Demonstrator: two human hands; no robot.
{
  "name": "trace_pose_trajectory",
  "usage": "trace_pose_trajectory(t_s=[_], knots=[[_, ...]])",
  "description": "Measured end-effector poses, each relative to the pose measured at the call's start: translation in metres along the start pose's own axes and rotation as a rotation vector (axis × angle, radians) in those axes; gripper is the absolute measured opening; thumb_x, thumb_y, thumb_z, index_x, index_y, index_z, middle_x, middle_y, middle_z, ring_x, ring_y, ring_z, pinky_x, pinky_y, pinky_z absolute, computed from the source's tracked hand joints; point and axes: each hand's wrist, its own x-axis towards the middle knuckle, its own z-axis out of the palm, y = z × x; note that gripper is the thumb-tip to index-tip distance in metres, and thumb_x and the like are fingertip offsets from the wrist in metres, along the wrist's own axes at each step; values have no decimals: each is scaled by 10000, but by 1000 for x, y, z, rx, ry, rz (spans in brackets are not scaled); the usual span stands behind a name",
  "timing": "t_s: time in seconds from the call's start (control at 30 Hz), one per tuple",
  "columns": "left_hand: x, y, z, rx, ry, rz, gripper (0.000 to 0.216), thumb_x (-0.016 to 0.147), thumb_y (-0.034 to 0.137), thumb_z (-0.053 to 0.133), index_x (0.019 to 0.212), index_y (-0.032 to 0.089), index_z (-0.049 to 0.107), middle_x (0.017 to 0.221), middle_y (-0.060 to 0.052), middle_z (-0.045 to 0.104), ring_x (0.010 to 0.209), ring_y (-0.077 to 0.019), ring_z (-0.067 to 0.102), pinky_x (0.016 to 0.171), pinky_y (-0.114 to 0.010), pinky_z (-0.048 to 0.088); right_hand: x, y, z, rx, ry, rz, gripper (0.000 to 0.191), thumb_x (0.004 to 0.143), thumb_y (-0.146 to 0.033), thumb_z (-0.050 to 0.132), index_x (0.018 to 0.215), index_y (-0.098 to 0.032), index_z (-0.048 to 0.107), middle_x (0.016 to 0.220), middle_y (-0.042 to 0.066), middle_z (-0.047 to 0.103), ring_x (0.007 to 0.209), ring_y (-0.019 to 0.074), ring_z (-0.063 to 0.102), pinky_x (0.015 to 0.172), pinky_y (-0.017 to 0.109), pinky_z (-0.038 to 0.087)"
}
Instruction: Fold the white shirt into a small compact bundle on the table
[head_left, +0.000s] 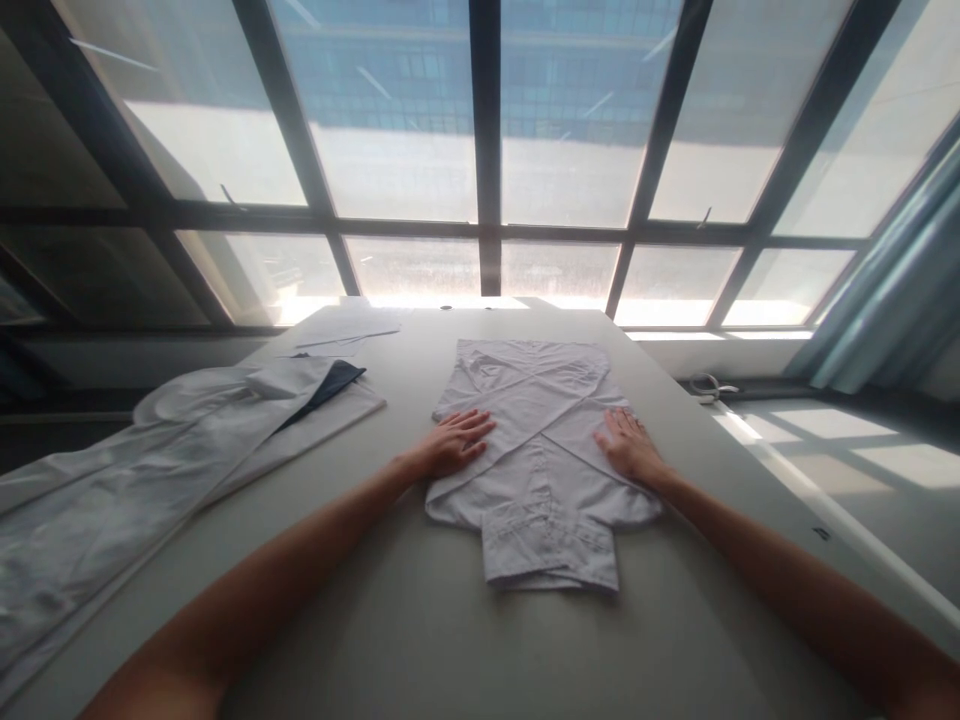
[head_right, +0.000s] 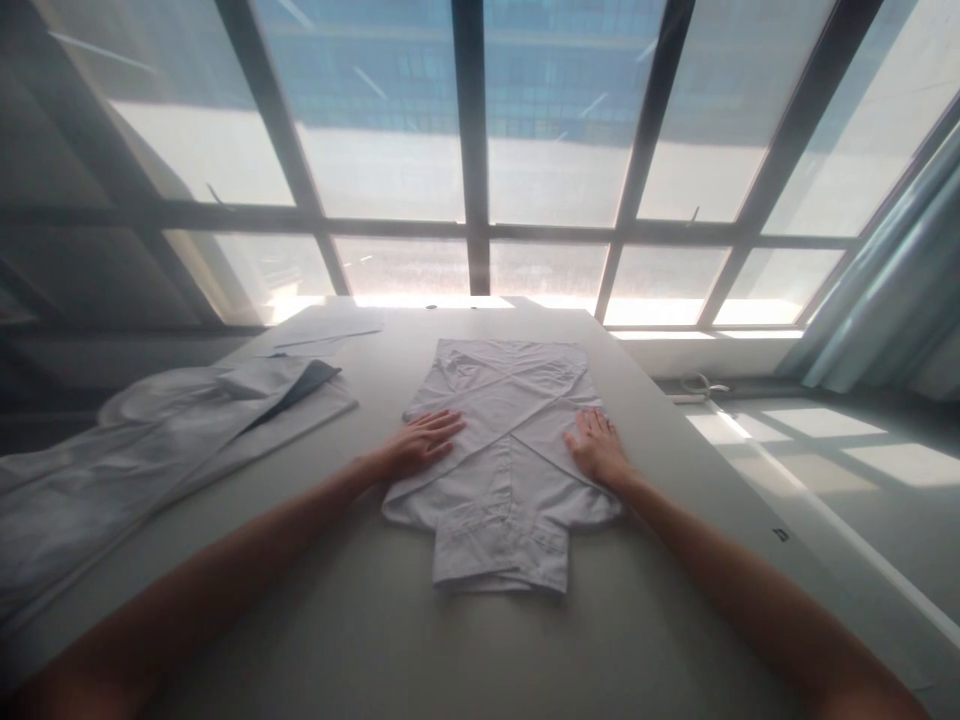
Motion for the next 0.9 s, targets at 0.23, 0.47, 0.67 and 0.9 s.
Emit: trace_pose_trajectory(t_s=[0.23, 0.47, 0.67, 0.9], knots=[[-5, -3, -5, 22, -42, -1, 615, 1104, 576, 303, 1645, 288, 352, 1713, -69, 267, 1594, -297, 206, 1292, -511, 172, -6, -3, 0, -45, 27, 5, 660, 1070, -432, 330, 1615, -63, 371, 1688, 235, 266, 1575, 327, 242, 1249, 522, 239], [-15, 6, -2, 12, -50, 1, 600, 1108, 551, 329, 1656, 308, 313, 1719, -62, 232, 1597, -322, 174, 1289, -549, 139, -15, -1, -6, -83, 76, 115, 751, 1053, -498, 321, 1586, 29, 371, 1643, 301, 325, 1557, 373, 265, 1244, 548, 212], [-18, 14, 1, 36, -43, -37, 605, 1109, 554, 304, 1659, 303, 312, 1725, -75, 214, 1597, -336, 181, 1280, -564, 152, 16, -15, -7, -33, 78, 159, 653, 1064, -427, 327, 1598, -59, 404, 1640, 244, 376, 1536, 325, 326, 1229, 485, 260], [-28, 30, -5, 31, -69, -73, 639, 1096, 612, 246, 1654, 311, 331, 1727, -79, 220, 1602, -333, 161, 1278, -558, 107, 7, -9, -4, -20, 48, 157, 663, 1066, -451, 302, 1606, -82, 407, 1661, 224, 346, 1555, 333, 290, 1236, 502, 259]])
